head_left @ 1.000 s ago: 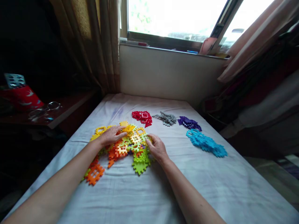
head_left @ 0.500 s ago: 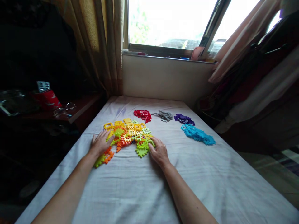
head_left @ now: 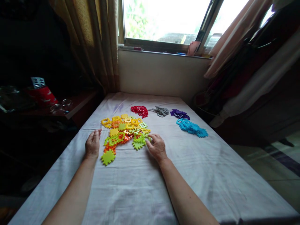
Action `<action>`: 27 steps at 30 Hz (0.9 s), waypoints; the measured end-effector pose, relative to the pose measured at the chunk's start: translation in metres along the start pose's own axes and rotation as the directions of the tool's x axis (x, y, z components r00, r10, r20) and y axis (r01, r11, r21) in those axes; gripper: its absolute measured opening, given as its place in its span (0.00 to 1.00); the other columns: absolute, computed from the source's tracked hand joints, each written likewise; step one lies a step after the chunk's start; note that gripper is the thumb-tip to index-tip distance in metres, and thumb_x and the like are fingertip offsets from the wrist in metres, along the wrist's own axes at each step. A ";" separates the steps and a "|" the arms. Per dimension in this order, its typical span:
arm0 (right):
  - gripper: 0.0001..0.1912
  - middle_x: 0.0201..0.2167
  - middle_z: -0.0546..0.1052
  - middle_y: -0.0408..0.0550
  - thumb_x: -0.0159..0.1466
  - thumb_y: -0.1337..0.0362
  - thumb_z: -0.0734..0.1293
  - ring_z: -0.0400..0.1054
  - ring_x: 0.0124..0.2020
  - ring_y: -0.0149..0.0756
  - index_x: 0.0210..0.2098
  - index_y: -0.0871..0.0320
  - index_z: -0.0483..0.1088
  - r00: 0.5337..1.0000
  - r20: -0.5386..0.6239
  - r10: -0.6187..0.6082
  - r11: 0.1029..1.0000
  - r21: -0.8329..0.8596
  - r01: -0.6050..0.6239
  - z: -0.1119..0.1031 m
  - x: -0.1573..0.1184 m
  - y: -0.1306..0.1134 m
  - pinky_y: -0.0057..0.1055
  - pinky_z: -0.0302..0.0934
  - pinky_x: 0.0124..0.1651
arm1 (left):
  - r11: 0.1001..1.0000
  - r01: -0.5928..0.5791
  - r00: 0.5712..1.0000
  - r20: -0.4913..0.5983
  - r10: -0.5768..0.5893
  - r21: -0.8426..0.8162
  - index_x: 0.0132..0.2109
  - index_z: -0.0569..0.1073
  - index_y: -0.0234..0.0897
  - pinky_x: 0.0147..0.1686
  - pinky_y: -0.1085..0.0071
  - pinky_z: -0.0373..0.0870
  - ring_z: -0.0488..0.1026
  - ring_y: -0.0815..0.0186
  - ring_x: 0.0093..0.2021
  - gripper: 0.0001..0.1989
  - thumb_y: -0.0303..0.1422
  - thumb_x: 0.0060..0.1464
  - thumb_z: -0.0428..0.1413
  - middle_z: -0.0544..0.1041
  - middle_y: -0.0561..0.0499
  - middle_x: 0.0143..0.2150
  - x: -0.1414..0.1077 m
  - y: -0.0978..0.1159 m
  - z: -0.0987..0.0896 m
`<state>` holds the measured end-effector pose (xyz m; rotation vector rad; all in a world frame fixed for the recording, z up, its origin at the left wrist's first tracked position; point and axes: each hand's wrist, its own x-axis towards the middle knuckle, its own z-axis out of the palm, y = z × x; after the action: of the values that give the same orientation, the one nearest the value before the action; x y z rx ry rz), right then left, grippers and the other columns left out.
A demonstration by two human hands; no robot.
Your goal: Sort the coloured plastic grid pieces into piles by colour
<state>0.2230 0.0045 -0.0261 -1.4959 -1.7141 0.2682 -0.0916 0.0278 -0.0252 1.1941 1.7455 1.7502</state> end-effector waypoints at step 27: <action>0.08 0.52 0.78 0.53 0.61 0.63 0.68 0.66 0.53 0.47 0.38 0.54 0.78 0.951 -0.132 0.278 0.884 -0.351 -0.307 -0.046 0.010 0.033 0.44 0.57 0.55 | 0.981 0.154 0.988 0.030 -0.151 -0.121 0.39 0.75 0.34 0.38 0.66 0.76 0.79 0.62 0.38 0.25 0.53 0.56 0.50 0.81 0.39 0.45 -0.006 0.024 -0.001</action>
<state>0.2789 0.0063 -0.0133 -2.0209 -1.5269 0.0395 -0.0827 0.0194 -0.0043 0.9965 1.6449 1.7212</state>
